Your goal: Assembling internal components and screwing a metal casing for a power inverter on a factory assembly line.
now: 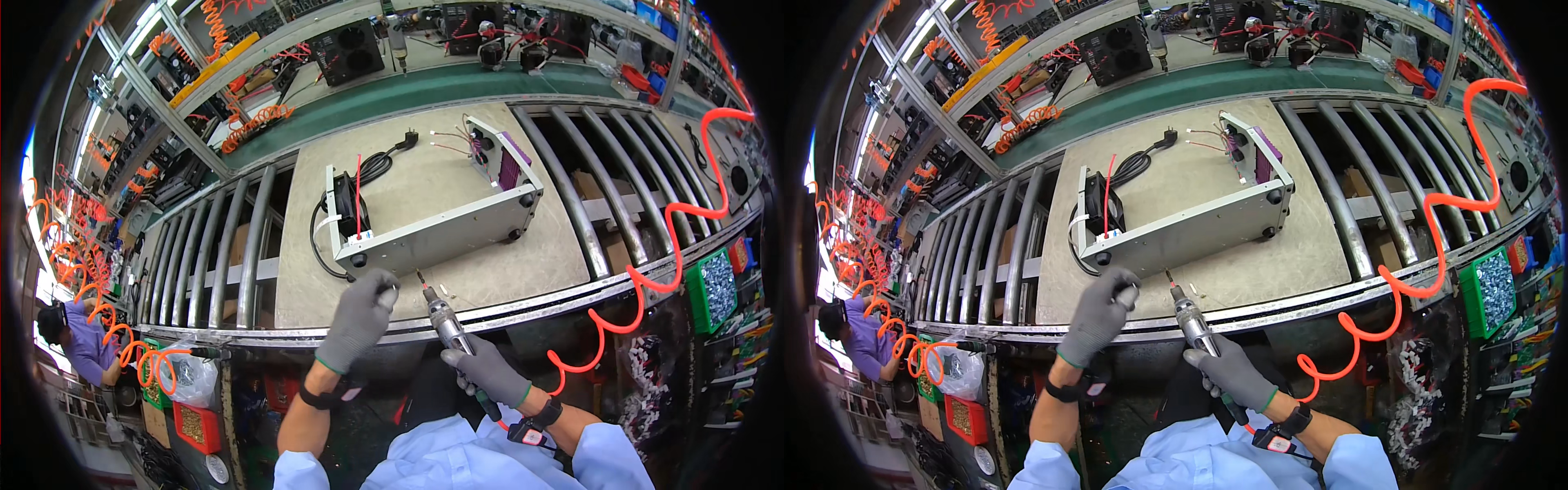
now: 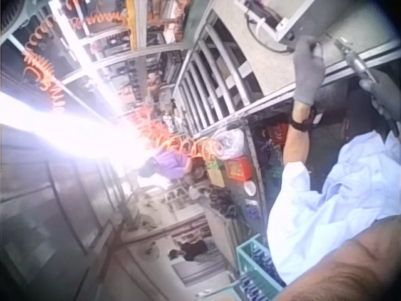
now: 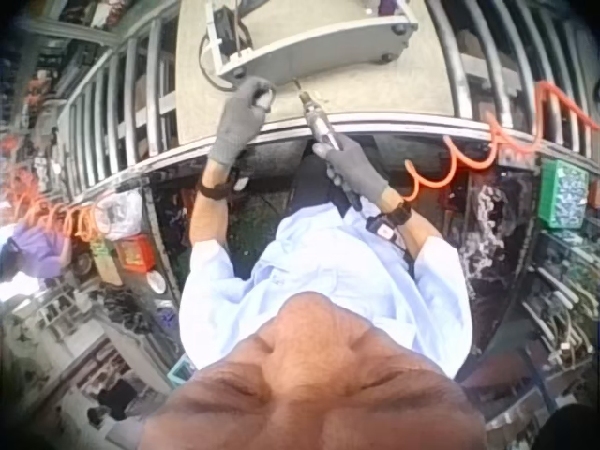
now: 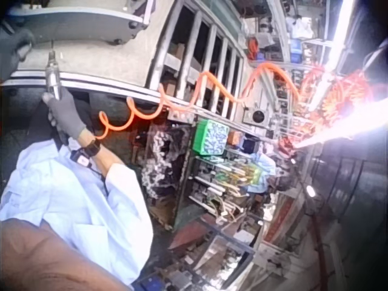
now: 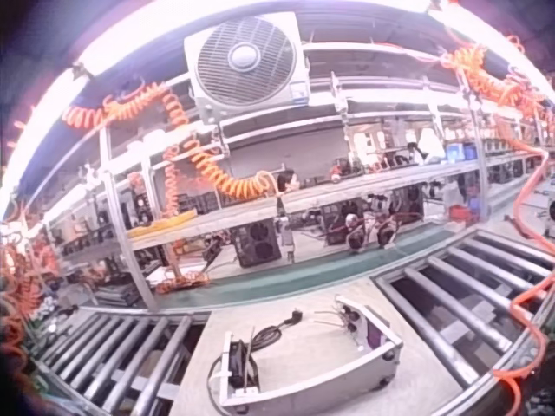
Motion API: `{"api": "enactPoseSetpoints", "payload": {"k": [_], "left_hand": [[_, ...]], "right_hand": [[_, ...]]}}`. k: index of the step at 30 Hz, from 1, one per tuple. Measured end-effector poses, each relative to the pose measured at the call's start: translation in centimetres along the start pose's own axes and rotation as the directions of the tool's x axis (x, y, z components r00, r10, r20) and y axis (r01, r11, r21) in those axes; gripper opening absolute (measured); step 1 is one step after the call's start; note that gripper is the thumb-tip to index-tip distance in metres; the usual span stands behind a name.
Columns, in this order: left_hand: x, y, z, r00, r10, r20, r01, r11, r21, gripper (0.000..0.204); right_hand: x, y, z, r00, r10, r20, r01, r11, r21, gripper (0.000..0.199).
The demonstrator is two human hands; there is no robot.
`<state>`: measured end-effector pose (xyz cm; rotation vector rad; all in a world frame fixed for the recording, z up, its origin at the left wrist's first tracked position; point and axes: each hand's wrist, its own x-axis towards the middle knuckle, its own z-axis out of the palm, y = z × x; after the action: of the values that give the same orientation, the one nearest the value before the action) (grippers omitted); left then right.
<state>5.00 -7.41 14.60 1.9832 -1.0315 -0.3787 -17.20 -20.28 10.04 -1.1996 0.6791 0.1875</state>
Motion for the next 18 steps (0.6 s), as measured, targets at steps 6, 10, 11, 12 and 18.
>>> {"api": "enactPoseSetpoints", "payload": {"k": [6,10,11,12,18], "left_hand": [[10.0,4.2,-4.3,0.997,-0.075,0.001,0.075,0.995,-0.063,0.013],[16.4,4.1,-3.9,0.931,-0.251,0.265,0.245,0.968,0.057,0.014],[17.5,3.8,-3.4,0.881,-0.311,0.358,0.294,0.950,0.102,0.015],[18.5,3.3,-2.8,0.839,-0.337,0.427,0.317,0.941,0.120,0.017],[23.2,-0.2,-0.2,0.561,-0.314,0.766,-0.194,0.849,0.491,0.027]], "right_hand": [[1.1,0.3,0.4,0.999,0.032,0.000,-0.032,0.999,0.008,0.030],[1.0,0.4,0.7,0.998,0.053,-0.014,-0.053,0.998,0.028,0.030],[1.0,0.4,0.8,0.999,0.052,-0.014,-0.052,0.998,0.039,0.030],[1.0,0.3,0.9,0.999,0.052,-0.014,-0.051,0.997,0.055,0.031],[1.1,0.4,1.2,0.997,0.080,-0.008,-0.079,0.991,0.113,0.034]]}}
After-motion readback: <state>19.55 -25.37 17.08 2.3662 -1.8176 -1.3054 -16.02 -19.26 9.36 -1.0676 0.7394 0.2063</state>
